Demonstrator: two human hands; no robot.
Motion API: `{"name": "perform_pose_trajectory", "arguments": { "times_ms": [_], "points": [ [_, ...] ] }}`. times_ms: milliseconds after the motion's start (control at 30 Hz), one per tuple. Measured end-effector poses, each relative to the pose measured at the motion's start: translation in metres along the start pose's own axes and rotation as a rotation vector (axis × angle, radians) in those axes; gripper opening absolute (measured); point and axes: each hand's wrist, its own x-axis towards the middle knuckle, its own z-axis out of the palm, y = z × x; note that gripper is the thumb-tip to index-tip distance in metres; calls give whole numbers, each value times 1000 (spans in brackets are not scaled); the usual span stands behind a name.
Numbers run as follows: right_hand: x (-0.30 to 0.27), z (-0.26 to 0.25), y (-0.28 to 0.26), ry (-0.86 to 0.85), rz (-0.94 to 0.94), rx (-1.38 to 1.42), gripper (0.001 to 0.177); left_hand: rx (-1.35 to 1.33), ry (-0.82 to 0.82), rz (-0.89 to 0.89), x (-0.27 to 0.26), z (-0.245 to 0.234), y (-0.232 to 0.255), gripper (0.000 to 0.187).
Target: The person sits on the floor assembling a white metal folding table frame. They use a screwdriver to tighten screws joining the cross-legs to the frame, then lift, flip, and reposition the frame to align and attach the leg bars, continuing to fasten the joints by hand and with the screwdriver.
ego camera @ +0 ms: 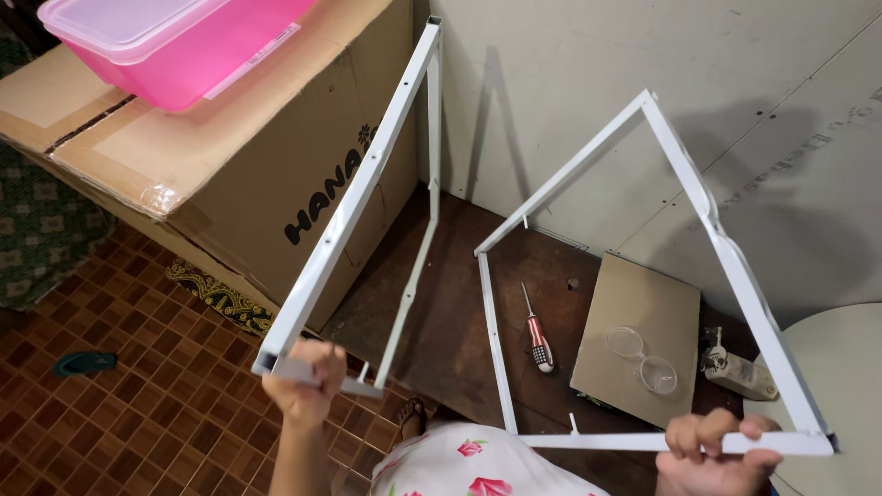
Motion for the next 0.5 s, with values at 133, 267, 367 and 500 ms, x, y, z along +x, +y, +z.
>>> {"name": "perform_pose_trajectory", "arguments": {
  "times_ms": [133,267,367,500],
  "points": [
    [-19,-37,0,-30,3,17,36,79,-3,-31,34,-7,-35,36],
    [-31,-65,3,-87,-7,221,33,180,18,-6,59,-5,-68,32],
    [-30,-80,-8,-252,-1,200,31,150,67,-55,76,-6,-82,31],
    [-32,-89,-4,-244,-69,415,22,132,83,-107,96,-13,-97,31]
  ]
}}
